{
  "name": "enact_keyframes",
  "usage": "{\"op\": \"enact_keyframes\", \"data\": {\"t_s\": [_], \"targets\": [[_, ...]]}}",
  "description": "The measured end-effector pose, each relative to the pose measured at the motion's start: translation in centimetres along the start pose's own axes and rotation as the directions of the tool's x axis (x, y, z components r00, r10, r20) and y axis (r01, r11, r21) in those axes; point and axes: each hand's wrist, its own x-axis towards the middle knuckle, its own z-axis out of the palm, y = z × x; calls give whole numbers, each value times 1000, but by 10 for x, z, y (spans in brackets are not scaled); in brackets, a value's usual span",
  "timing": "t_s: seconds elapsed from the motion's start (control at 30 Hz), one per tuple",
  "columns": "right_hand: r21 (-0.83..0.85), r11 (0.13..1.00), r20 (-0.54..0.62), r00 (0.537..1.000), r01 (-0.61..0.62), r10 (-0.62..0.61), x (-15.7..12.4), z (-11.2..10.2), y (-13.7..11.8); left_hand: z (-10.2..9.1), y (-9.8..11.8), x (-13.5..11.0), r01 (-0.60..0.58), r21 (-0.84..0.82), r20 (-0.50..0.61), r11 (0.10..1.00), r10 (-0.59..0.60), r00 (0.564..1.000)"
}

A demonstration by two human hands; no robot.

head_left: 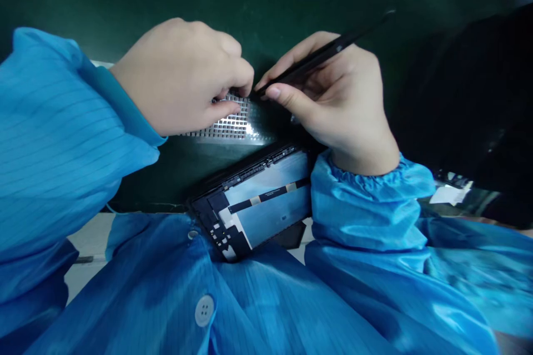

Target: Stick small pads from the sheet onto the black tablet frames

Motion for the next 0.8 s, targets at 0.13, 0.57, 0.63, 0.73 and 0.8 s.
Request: {"op": "enact_keyframes", "data": {"t_s": [0.13,0.57,0.63,0.73,0.8], "targets": [[152,987,-58,996,-62,71,-18,6,-12,-2,2,0,11,31,13,999,-11,1000],[-4,989,-505,854,146,-128,-128,110,-39,-3,1,-2,26,-31,-1,999,-26,1000],[-59,991,-474,870,121,-135,-127,107,-41,-3,1,-2,18,-38,-15,999,-19,1000],[-195,976,-402,900,98,-171,-130,101,-52,-2,1,-2,29,-40,-26,999,-30,999],[-230,970,-353,922,77,-157,-125,89,-59,-3,2,-2,40,-43,-13,998,-40,999]]}}
